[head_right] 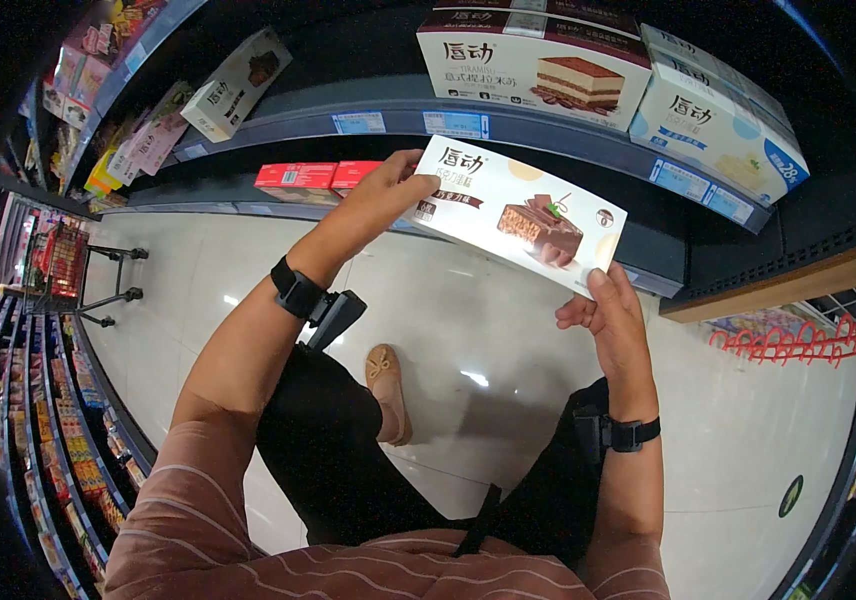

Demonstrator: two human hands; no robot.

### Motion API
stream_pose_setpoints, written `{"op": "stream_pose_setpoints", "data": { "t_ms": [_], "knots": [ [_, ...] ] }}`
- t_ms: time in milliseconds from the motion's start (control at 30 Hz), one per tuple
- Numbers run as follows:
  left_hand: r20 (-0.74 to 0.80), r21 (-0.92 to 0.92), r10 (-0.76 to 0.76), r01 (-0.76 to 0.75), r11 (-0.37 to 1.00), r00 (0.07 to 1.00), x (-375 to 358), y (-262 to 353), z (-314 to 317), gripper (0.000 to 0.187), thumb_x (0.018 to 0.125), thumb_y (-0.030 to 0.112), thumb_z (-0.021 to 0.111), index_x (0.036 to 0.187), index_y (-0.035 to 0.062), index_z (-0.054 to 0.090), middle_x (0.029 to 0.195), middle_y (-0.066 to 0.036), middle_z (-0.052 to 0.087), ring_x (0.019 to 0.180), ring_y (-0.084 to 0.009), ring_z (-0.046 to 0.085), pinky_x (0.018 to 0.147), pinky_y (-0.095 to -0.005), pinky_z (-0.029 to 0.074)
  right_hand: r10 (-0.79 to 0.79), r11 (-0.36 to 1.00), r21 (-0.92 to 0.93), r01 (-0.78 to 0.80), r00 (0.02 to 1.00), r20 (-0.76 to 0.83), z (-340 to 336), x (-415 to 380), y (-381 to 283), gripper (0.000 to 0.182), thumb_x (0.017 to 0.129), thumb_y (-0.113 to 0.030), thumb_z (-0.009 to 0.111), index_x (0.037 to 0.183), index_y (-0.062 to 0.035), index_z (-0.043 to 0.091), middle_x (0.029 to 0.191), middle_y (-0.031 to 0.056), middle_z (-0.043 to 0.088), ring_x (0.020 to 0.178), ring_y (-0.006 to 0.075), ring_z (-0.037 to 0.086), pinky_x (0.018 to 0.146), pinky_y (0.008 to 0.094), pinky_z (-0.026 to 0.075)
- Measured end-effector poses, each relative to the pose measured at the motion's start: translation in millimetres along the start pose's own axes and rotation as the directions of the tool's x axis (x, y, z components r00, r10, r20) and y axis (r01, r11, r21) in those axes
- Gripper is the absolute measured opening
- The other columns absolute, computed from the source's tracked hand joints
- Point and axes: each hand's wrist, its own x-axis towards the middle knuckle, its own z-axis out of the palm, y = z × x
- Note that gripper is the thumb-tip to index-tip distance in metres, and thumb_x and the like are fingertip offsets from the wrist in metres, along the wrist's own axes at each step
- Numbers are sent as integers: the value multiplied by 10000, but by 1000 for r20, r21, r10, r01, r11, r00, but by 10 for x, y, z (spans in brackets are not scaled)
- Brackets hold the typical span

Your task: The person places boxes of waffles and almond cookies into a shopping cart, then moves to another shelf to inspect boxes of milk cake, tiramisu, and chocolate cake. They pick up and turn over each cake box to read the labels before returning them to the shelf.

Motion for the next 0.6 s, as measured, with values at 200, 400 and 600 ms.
{"op": "stream_pose_setpoints", "data": {
  "t_ms": [200,400,600],
  "knots": [
    [-6,-13,-8,8,1000,1000,9,-52,-11,803,892,417,627,1448,-110,385,1332,-262,566,1221,-294,571,1037,-334,428,6,1000,5,-6,1000,-7,28,14,-12,516,1010,-407,551,1313,4,480,980,108,671,725,164,691,663,316,576],
    [-30,-31,18,-19,999,999,23,-129,-40,743,912,351,638,1439,-112,391,1321,-238,579,1209,-264,576,1037,-321,429,25,999,27,-25,1000,4,55,49,16,446,1032,-358,518,1308,-9,486,973,92,662,721,159,672,668,319,567],
    [-44,-27,11,-13,1000,999,-27,-94,-73,723,918,355,623,1426,-112,405,1315,-231,579,1200,-257,573,1036,-320,426,20,1000,14,-21,999,33,73,81,38,475,1043,-380,505,1340,-12,459,950,85,648,707,157,661,646,310,562]
  ]
}}
